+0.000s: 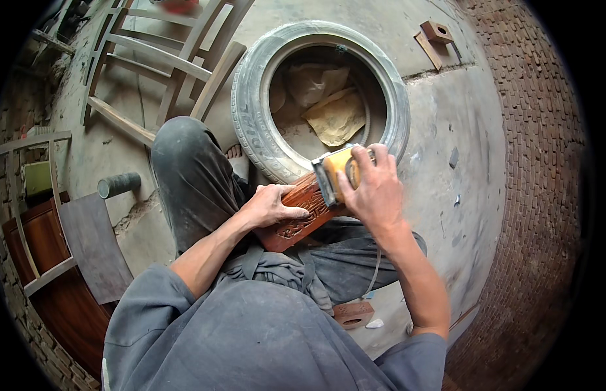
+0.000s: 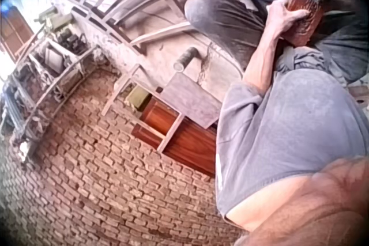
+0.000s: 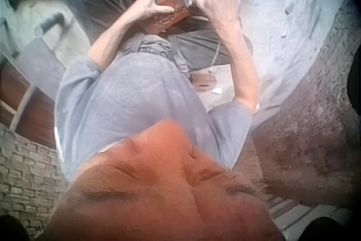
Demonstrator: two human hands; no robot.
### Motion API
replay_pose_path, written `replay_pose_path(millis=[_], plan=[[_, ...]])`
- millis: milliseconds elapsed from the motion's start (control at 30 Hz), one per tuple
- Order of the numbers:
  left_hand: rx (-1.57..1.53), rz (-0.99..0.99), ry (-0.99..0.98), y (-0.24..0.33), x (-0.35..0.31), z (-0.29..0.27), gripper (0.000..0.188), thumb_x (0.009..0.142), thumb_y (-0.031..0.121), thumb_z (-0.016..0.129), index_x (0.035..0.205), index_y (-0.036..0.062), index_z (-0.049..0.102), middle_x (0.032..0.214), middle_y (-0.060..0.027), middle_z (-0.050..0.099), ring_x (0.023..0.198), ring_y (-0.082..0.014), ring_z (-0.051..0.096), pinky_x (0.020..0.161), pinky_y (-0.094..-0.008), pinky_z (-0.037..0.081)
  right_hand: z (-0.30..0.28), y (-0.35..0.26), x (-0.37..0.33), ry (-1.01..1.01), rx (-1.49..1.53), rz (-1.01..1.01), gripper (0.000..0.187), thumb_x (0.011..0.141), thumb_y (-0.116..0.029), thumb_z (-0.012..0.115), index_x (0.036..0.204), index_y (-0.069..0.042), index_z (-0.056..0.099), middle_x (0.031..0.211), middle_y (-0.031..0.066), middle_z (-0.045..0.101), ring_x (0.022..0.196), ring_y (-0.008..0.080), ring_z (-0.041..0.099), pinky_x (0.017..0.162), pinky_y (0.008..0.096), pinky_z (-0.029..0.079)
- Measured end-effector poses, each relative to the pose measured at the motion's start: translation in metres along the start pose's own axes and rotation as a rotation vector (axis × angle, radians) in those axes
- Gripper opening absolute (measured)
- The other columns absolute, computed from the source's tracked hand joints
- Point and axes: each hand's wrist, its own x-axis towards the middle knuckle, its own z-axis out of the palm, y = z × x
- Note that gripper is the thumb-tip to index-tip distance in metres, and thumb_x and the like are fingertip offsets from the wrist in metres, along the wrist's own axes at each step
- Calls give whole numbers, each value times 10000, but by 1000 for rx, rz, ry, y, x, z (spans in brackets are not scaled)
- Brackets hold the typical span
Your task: The person sits on the ground and sands a rectangular carved wooden piece using a handheld electric sander. They rotate the piece to sand different sides and edges, then inspect the surface with their fingers.
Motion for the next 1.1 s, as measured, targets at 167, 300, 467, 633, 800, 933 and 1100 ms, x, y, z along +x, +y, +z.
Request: replay_pose_path(millis=[167,300,467,633,800,933,1100], plan=[[10,4,-4,2,1,1,733,835,453,902,1404,36,703,1059,-188,815,946,-245,797,914,-373,613,-2,25,12,-20,-54,35,413,898,-253,813,1251,-130,637,1176,146,580,1053,395,632,868,511,581],[23,3,10,-1,1,1,710,844,440,897,1398,37,709,1052,-190,815,942,-242,797,909,-378,615,-10,30,22,-50,-108,23,404,895,-264,817,1234,-138,638,1177,141,587,1053,401,641,871,521,587],[-30,4,7,-4,1,3,688,858,424,887,1395,31,711,1054,-189,814,948,-240,796,908,-378,615,-7,5,15,-87,-51,-61,379,897,-301,804,1195,-136,639,1212,149,558,1076,403,636,790,525,628],[-46,20,11,-8,3,5,676,862,403,890,1388,17,712,1060,-181,814,953,-228,793,908,-370,615,-10,21,32,-115,-78,11,394,908,-288,790,1242,-135,648,1204,165,571,1081,414,642,802,549,618],[-96,-22,4,-14,4,6,650,864,389,892,1371,17,725,1055,-162,816,952,-206,787,905,-372,614,-4,-9,21,-132,-43,-51,386,919,-282,791,1241,-124,647,1193,165,566,1072,413,637,796,537,623],[-72,-46,1,-9,2,5,634,861,381,897,1356,18,735,1061,-154,816,958,-201,785,905,-370,613,-7,-29,7,-136,0,-106,381,924,-287,795,1230,-116,645,1185,160,560,1070,403,628,792,521,626],[-100,-20,4,-8,4,8,628,858,381,899,1344,15,742,1057,-151,815,952,-195,781,900,-365,612,-8,11,23,-77,-59,-29,376,917,-278,798,1212,-106,641,1179,162,560,1046,416,633,778,539,616]])
